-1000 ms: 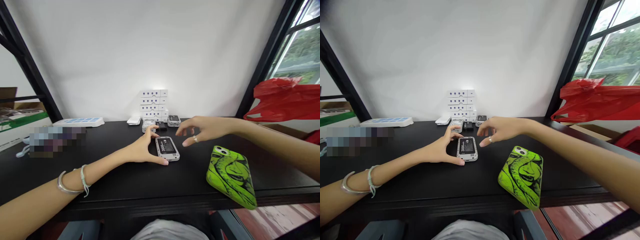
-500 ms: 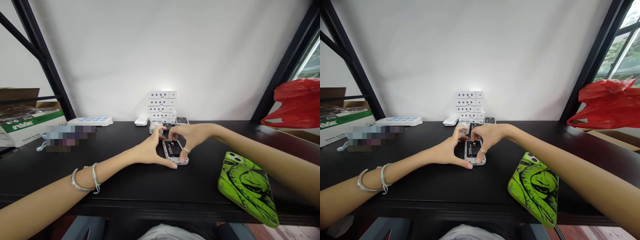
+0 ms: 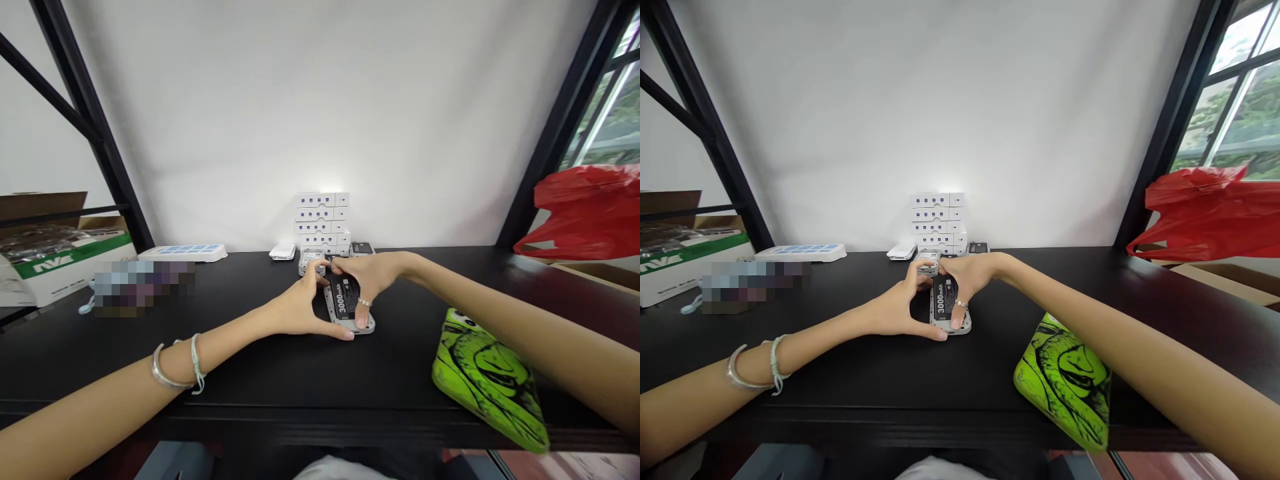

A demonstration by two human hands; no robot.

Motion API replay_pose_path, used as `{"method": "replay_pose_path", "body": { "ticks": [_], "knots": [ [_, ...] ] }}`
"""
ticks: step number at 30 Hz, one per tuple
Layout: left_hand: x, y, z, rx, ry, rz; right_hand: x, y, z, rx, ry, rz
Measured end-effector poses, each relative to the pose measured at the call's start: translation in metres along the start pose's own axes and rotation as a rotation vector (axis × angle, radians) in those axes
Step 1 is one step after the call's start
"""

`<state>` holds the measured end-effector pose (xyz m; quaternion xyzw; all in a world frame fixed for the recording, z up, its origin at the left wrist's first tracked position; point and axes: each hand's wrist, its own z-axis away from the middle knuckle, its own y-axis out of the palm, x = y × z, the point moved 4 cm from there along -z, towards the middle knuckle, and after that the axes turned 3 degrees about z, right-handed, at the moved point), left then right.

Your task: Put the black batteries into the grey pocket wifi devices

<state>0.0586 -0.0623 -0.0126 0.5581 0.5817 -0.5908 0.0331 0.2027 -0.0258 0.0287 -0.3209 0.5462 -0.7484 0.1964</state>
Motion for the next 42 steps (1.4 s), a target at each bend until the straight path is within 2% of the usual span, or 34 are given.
{"method": "replay_pose_path", "body": {
  "ticks": [3, 6, 8, 11, 14, 16, 18, 21, 25, 27, 29, 32, 34, 36, 40, 42],
  "knots": [
    [0.003, 0.000, 0.001, -0.024, -0.041, 0.004, 0.003, -0.002, 0.010, -0.101, -0.092, -0.128],
    [0.005, 0.000, 0.001, -0.032, -0.037, 0.028, -0.003, 0.000, 0.017, -0.018, -0.127, -0.380],
    [0.008, 0.000, 0.000, -0.025, -0.043, 0.042, -0.014, -0.003, 0.015, -0.051, -0.096, -0.531],
    [0.011, -0.001, -0.001, -0.016, -0.085, 0.044, -0.040, -0.014, 0.006, -0.268, 0.046, -0.681],
    [0.011, -0.001, -0.001, 0.006, -0.116, 0.038, -0.065, -0.020, -0.007, -0.489, 0.277, -0.779],
    [0.008, 0.001, 0.001, 0.017, -0.105, 0.021, -0.074, -0.021, -0.017, -0.580, 0.369, -0.800],
    [0.004, 0.001, 0.002, 0.011, -0.069, -0.021, -0.074, -0.020, -0.028, -0.585, 0.366, -0.789],
    [-0.004, -0.009, 0.002, -0.024, 0.018, -0.186, -0.069, -0.016, -0.039, -0.479, 0.287, -0.677],
    [-0.008, -0.043, -0.011, -0.143, 0.171, -0.507, -0.064, -0.016, -0.042, -0.423, 0.214, -0.211],
    [0.002, -0.060, -0.025, -0.144, 0.128, -0.459, -0.064, -0.016, -0.041, -0.409, 0.178, -0.030],
    [0.017, -0.071, -0.040, -0.114, 0.063, -0.343, -0.065, -0.017, -0.038, -0.370, 0.129, 0.051],
    [0.036, -0.076, -0.056, -0.081, 0.059, -0.303, -0.073, -0.028, -0.027, -0.432, 0.103, 0.095],
    [0.046, -0.075, -0.060, -0.054, 0.065, -0.300, -0.085, -0.037, -0.017, -0.548, 0.154, 0.095],
    [0.054, -0.074, -0.060, -0.038, 0.070, -0.285, -0.101, -0.039, -0.009, -0.592, 0.219, 0.043],
    [0.061, -0.073, -0.056, -0.007, 0.086, -0.236, -0.131, -0.021, -0.009, -0.429, 0.254, -0.133],
    [0.062, -0.073, -0.055, 0.003, 0.077, -0.216, -0.140, -0.014, -0.010, -0.410, 0.259, -0.182]
  ]
}}
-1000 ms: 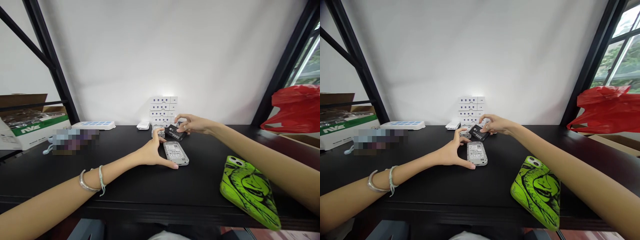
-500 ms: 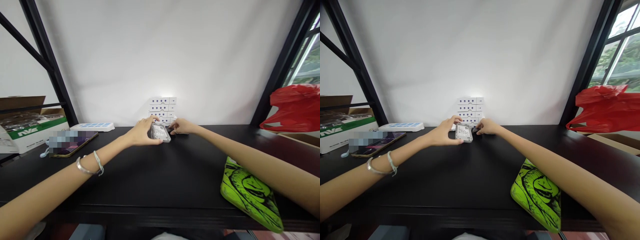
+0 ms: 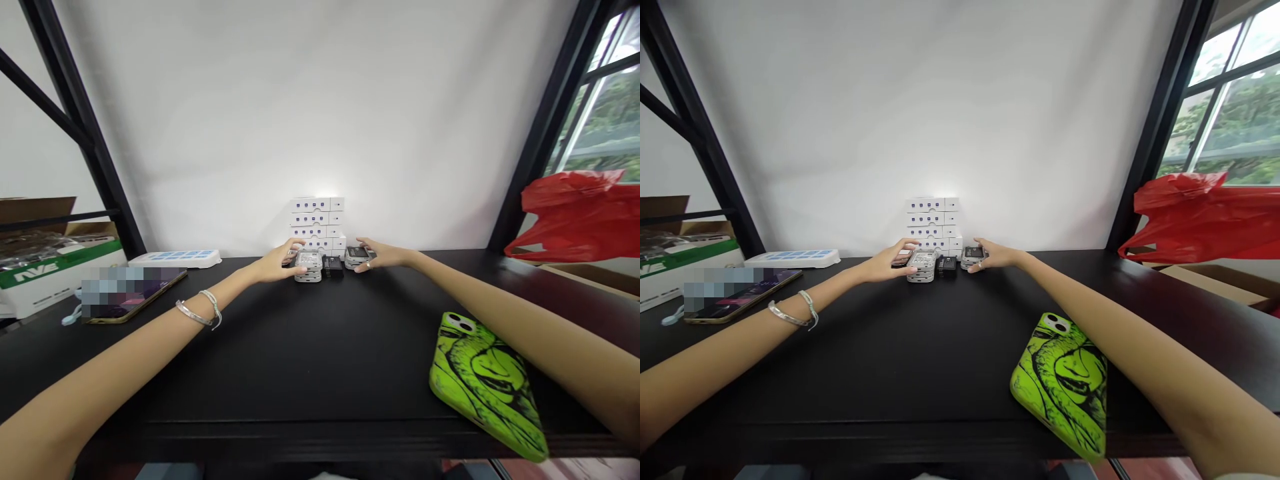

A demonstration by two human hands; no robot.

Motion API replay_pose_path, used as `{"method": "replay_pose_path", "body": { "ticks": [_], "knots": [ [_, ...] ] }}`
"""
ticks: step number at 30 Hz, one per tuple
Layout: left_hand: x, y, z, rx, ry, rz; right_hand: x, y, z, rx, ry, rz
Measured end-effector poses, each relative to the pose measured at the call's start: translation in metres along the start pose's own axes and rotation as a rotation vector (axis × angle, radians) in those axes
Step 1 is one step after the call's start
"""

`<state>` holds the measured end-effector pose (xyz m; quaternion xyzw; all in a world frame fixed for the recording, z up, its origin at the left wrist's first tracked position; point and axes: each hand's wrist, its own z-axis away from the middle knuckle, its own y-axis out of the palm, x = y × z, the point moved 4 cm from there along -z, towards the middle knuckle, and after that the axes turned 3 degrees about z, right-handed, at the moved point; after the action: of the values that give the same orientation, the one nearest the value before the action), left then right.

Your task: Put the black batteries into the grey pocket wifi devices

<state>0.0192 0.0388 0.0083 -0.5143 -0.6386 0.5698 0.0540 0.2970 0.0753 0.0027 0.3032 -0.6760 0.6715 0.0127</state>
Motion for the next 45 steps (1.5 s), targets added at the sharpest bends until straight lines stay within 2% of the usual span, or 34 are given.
{"method": "replay_pose_path", "body": {
  "ticks": [4, 8, 11, 13, 15, 17, 21, 24, 27, 33, 37, 42, 45],
  "knots": [
    [-0.009, 0.000, 0.004, -0.051, -0.032, -0.006, -0.005, 0.003, -0.001, -0.028, 0.006, -0.068],
    [-0.033, -0.001, 0.019, -0.169, -0.043, -0.066, -0.001, 0.003, -0.002, -0.035, -0.017, -0.091],
    [-0.055, 0.000, 0.035, -0.222, -0.003, -0.103, 0.000, -0.007, 0.003, -0.086, 0.013, -0.104],
    [-0.067, 0.003, 0.044, -0.198, 0.016, -0.119, 0.007, -0.017, 0.013, -0.119, -0.001, -0.041],
    [-0.076, 0.007, 0.049, -0.144, 0.025, -0.115, 0.025, -0.025, 0.028, -0.100, -0.053, 0.046],
    [-0.081, 0.012, 0.052, -0.105, 0.005, -0.073, 0.053, -0.021, 0.045, 0.026, -0.140, 0.080],
    [-0.081, 0.023, 0.057, -0.066, -0.070, 0.080, 0.114, 0.010, 0.073, 0.272, -0.298, 0.110],
    [-0.081, 0.033, 0.061, 0.020, -0.055, 0.146, 0.137, 0.031, 0.082, 0.313, -0.340, 0.179],
    [-0.080, 0.040, 0.063, 0.096, -0.051, 0.174, 0.139, 0.038, 0.083, 0.300, -0.322, 0.188],
    [-0.081, 0.044, 0.063, 0.120, -0.036, 0.201, 0.135, 0.038, 0.082, 0.289, -0.336, 0.141],
    [-0.081, 0.045, 0.064, 0.117, -0.038, 0.203, 0.138, 0.038, 0.081, 0.276, -0.318, 0.178],
    [-0.082, 0.046, 0.063, 0.088, -0.017, 0.157, 0.134, 0.043, 0.073, 0.331, -0.234, 0.180],
    [-0.084, 0.046, 0.062, 0.073, 0.023, 0.146, 0.135, 0.043, 0.071, 0.299, -0.251, 0.101]
  ]
}}
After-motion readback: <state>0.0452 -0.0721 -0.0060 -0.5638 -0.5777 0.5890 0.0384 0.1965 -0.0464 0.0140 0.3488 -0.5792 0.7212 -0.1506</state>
